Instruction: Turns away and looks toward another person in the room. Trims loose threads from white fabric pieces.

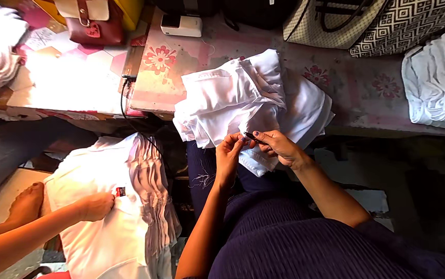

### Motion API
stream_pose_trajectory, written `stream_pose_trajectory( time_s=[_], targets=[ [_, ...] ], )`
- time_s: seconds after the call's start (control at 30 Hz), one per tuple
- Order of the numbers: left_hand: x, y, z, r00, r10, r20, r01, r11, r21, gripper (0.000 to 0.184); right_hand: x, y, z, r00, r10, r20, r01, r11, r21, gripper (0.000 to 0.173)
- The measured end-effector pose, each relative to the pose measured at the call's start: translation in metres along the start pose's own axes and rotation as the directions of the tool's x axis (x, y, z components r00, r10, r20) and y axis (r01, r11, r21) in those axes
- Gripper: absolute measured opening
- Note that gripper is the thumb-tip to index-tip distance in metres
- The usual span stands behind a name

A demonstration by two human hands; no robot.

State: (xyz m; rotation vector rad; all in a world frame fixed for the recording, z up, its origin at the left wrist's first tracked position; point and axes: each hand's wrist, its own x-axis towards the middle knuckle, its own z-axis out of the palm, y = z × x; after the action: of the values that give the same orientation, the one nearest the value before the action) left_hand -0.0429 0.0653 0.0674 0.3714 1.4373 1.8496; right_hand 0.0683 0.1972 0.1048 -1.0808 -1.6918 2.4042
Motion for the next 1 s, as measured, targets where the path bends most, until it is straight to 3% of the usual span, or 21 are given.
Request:
stream_pose_trajectory(
  time_s=[0.2, 0.27, 0.37, 0.43, 0.5, 0.6, 0.67, 0.77, 0.87, 0.93, 1.0],
  targets=[
    [0.0, -0.003, 0.002, 0.999, 0.017, 0.037, -0.014, 0.997, -0.079, 0.012, -0.001, 0.0, -0.002, 0.997, -0.063, -0.041, 0.062, 0.998, -0.027, 0.033],
    [0.0, -0.004, 0.001, 1.0, 0.003, 0.027, 0.002, 0.988, -0.155, 0.015, -0.003, 0.001, -0.004, 0.981, -0.169, -0.097, 0.166, 0.985, -0.042, 0.036],
    [0.0, -0.006, 0.003, 0.999, 0.03, 0.015, -0.026, 0.974, -0.224, 0.014, 0.004, 0.01, -0.003, 0.894, -0.349, -0.28, 0.316, 0.936, -0.157, 0.033],
    [0.003, -0.011, 0.007, 0.995, 0.098, 0.01, -0.096, 0.986, -0.133, 0.021, 0.012, 0.016, 0.001, 0.878, -0.36, -0.316, 0.319, 0.931, -0.176, 0.017],
    [0.007, -0.019, 0.012, 0.98, 0.2, -0.019, -0.198, 0.977, 0.081, 0.026, 0.018, 0.019, 0.011, 0.883, -0.325, -0.339, 0.299, 0.946, -0.128, 0.01],
    [0.016, -0.03, 0.009, 0.888, 0.459, -0.019, -0.42, 0.828, 0.371, 0.017, 0.021, 0.019, 0.02, 0.866, -0.34, -0.366, 0.316, 0.94, -0.125, 0.008],
    [0.019, -0.028, 0.005, 0.843, 0.536, 0.03, -0.489, 0.743, 0.457, 0.011, 0.021, 0.019, 0.019, 0.854, -0.378, -0.358, 0.328, 0.925, -0.193, 0.011],
    [0.016, -0.018, 0.0, 0.916, 0.397, 0.058, -0.382, 0.82, 0.426, 0.01, 0.02, 0.019, 0.009, 0.875, -0.385, -0.293, 0.307, 0.91, -0.279, 0.017],
    [0.014, -0.01, -0.003, 0.987, 0.147, 0.058, -0.157, 0.957, 0.244, 0.009, 0.008, 0.009, -0.003, 0.951, -0.252, -0.181, 0.235, 0.966, -0.109, 0.036],
    [0.014, -0.011, -0.006, 0.994, 0.081, 0.067, -0.092, 0.98, 0.178, 0.009, -0.004, -0.001, -0.009, 0.981, -0.169, -0.092, 0.17, 0.985, 0.002, 0.047],
    [0.012, -0.011, -0.006, 0.995, 0.062, 0.075, -0.072, 0.987, 0.144, 0.008, -0.012, -0.005, -0.012, 0.993, -0.112, -0.029, 0.112, 0.993, 0.025, 0.046]
  ],
)
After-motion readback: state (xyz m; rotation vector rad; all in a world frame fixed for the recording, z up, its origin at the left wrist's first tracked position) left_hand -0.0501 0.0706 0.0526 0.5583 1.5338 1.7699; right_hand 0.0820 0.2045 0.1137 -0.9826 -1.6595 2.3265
